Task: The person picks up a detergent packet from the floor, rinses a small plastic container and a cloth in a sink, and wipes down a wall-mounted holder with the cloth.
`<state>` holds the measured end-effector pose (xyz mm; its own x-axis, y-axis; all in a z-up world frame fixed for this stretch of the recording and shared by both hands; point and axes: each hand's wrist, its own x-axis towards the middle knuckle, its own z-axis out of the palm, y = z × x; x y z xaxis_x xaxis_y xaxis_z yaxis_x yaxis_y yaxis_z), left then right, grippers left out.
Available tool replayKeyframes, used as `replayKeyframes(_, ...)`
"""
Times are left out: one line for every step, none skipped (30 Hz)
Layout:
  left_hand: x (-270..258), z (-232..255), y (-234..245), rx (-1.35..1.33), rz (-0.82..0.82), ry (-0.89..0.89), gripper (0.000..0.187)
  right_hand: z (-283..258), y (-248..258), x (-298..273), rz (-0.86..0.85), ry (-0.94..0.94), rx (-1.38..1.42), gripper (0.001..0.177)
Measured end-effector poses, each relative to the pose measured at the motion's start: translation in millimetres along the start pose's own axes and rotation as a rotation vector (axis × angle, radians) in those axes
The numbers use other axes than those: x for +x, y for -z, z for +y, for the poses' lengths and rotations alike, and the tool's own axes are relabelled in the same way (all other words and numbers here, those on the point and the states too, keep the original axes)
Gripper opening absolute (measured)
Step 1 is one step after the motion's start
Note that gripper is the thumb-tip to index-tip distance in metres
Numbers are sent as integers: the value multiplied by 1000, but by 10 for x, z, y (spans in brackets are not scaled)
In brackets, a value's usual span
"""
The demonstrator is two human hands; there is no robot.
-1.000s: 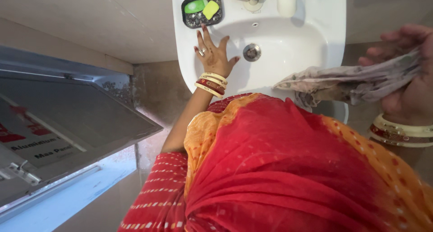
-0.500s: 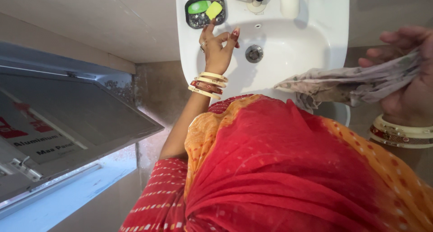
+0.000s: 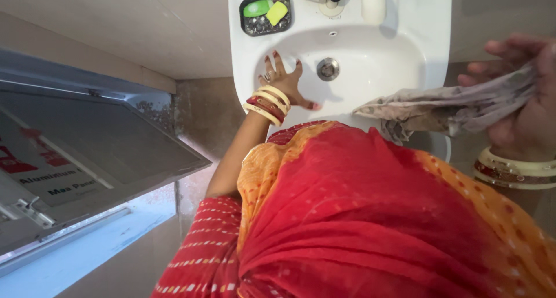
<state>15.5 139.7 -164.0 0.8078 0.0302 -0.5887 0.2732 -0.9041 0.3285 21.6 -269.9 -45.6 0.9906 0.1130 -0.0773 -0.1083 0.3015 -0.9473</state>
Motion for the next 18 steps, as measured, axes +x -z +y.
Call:
replayKeyframes(-29,-5,-3,71,-64,14,154,0,10,7,3,1,8,37)
replayKeyframes(-40,-8,-7,71,-67,10,154,-4,32,-5,-34,14,-10,37)
replayKeyframes(-43,-14,-7,45,-48,18,151,-5,57,-14,-51,21,-20,37)
replayKeyframes(-51,-27,-7,19,-29,31,148,8,77,-15,-70,26,-26,37)
replayKeyframes(-55,-29,-11,21,-30,32,148,23,95,-11,-42,8,14,36)
replayKeyframes(-55,-34,-3,-57,59,-31,137,34,106,-1,-29,0,34,36)
replayKeyframes(-58,-38,8,-134,148,-93,127,43,114,10,-16,-8,55,35)
replayKeyframes(-59,-45,33,-134,150,-93,127,50,124,21,-33,-4,55,36)
replayKeyframes(-67,-55,70,-310,170,-267,115,57,127,29,-42,-2,55,36)
replayKeyframes(-85,-55,109,-484,191,-441,103,59,121,49,-53,1,56,37)
replayKeyframes(-112,-45,150,-484,195,-439,103,58,103,68,-58,-27,63,37)
replayKeyframes(-138,-31,202,-667,145,-505,100,47,77,89,-63,-39,66,37)
replayKeyframes(-167,-17,247,-849,93,-569,98,34,44,103,-68,-50,69,37)
replayKeyframes(-193,-1,277,-849,97,-570,98,35,0,113,-73,-60,86,37)
replayKeyframes(-207,12,295,-950,46,-639,98,27,-42,127,-77,-64,93,37)
replayKeyframes(-211,18,303,-1051,-7,-708,98,22,-84,136,-81,-69,101,37)
replayKeyframes(-204,26,301,-1050,-4,-709,98,26,-130,149,-95,-60,97,37)
replayKeyframes(-194,37,290,-1034,26,-762,96,15,-169,154,-103,-56,94,36)
